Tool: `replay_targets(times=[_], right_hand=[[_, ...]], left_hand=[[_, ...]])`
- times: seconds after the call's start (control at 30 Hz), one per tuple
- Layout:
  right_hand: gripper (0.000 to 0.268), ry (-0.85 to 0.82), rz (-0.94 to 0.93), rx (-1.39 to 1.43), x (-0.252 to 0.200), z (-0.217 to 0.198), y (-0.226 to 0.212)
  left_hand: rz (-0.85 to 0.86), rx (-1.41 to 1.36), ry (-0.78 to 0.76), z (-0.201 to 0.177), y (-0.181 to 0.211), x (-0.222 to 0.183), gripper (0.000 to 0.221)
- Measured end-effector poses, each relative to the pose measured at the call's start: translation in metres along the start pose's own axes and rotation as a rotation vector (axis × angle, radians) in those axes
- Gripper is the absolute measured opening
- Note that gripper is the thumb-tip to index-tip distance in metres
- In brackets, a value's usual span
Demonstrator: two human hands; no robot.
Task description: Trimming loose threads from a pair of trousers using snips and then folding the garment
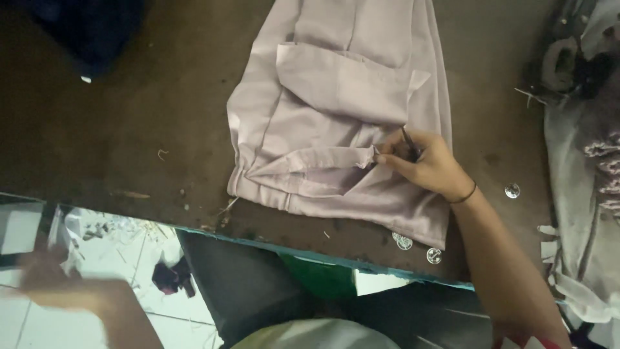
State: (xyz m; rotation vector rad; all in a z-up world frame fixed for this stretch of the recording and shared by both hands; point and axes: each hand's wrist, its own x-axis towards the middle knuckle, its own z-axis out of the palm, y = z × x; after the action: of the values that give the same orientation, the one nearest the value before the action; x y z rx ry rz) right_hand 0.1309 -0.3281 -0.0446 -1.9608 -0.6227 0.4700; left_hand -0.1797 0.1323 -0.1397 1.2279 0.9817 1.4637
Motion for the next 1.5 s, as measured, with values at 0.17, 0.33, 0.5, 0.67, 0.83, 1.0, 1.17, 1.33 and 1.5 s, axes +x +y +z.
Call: replay_targets(times=[0.17,0.33,0.5,0.67,0.83,1.0,1.17,1.33,1.5], right_hand=[[0.011,-0.019,0.031,-0.094,0.001,-0.002,0.002],[0.014,0.040,0.058,-0.060,-0.001,0.001,-0.001],[0.009,0.018,0.034,-0.042,0.000,0.001,0.005],[0.010,-0.005,0.001,-0.069,-0.002,-0.002,-0.007],[0.013,-0.071,-0.114,-0.086,-0.004,-0.011,-0.004],[0.017,-0.054,-0.194,-0.107,-0.008,-0.010,-0.017],[0.031,0.057,-0.075,-0.333,-0.011,-0.003,-0.027],[0.014,0.052,-0.052,-0.244,-0.015,-0.012,-0.017],[0.016,0.014,-0.043,-0.234,-0.013,-0.015,-0.031]], left_hand=[[0.043,0.817,-0.699,-0.151,-0.106,-0.127,0.022],[0.644,1.061,-0.836,-0.069,-0.015,-0.138,0.043],[0.697,1.028,-1.044,-0.057,-0.006,-0.124,0.042],[0.481,0.859,-1.280,-0.076,0.000,-0.114,0.034],[0.575,0.873,-1.362,-0.052,0.041,-0.107,0.037],[0.776,0.522,-1.217,0.039,0.108,-0.101,0.023],[0.969,0.537,-1.051,0.140,0.118,-0.110,0.049],[0.988,0.507,-1.284,0.177,0.107,-0.103,0.012],[0.825,0.183,-1.215,0.193,0.119,-0.111,0.004]])
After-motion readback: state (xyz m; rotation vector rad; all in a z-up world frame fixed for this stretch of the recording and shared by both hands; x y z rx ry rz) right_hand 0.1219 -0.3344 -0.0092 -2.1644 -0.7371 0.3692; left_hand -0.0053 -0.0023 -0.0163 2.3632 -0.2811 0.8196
